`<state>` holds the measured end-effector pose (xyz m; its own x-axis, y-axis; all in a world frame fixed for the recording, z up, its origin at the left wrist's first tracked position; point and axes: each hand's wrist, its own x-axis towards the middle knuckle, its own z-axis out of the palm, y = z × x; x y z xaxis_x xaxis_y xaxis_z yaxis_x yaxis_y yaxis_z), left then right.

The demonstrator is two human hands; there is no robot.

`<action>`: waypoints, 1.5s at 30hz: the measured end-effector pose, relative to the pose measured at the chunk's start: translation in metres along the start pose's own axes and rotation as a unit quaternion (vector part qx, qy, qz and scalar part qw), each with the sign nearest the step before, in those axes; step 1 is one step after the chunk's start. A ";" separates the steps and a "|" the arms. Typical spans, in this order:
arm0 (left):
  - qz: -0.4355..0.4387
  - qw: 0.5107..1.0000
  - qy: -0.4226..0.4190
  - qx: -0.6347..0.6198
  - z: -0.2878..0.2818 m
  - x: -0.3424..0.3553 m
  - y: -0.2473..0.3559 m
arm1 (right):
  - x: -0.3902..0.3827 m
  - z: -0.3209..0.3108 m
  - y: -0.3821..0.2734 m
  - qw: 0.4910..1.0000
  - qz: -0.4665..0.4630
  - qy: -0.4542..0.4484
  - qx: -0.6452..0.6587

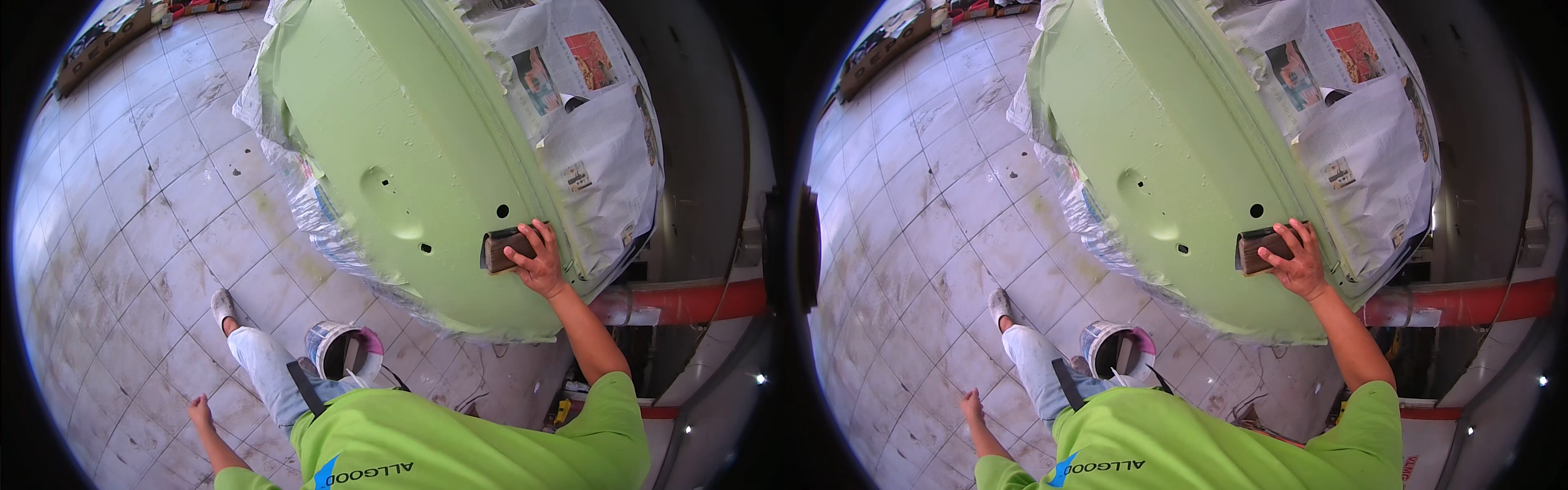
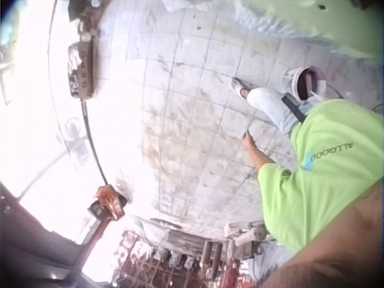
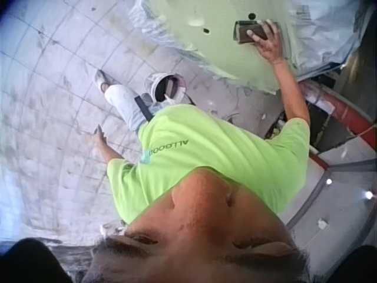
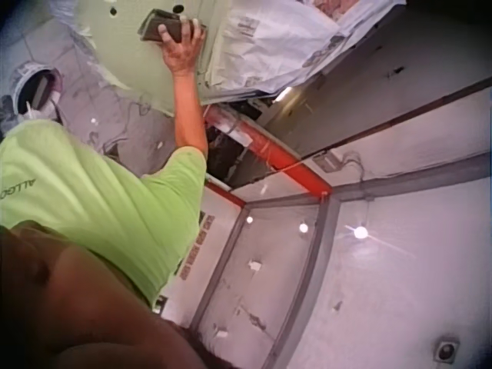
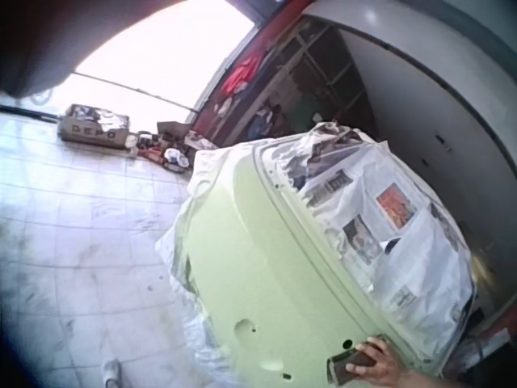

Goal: The person sands a light green car hood with a sanding block, repeatedly dipping the block into a bucket of water. The hood is masked with newspaper and plastic. The person works across the surface, then walks to a shelf to retrieve a new sanding block.

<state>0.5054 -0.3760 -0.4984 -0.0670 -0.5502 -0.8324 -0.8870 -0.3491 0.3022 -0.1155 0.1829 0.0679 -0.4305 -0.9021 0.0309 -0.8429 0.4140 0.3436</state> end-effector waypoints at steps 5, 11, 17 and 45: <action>-0.043 0.983 -0.179 0.027 0.066 -0.117 0.169 | 0.226 0.015 0.018 0.997 -0.073 0.008 0.008; 0.243 0.909 -0.221 0.255 0.155 -0.052 0.278 | 0.456 0.056 0.034 0.998 -0.028 0.046 -0.031; 0.071 0.997 -0.036 0.022 -0.056 0.050 0.137 | 0.202 0.034 -0.004 1.000 -0.025 0.009 0.004; 0.050 0.983 -0.031 0.175 -0.193 0.107 0.227 | 0.339 0.050 -0.008 0.966 0.194 0.158 -0.061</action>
<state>0.3848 -0.6605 -0.4297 -0.1807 -0.5169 -0.8368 -0.9765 -0.0076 0.2156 -0.2708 -0.1201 0.0282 -0.5699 -0.6828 0.4573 -0.5859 0.7278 0.3564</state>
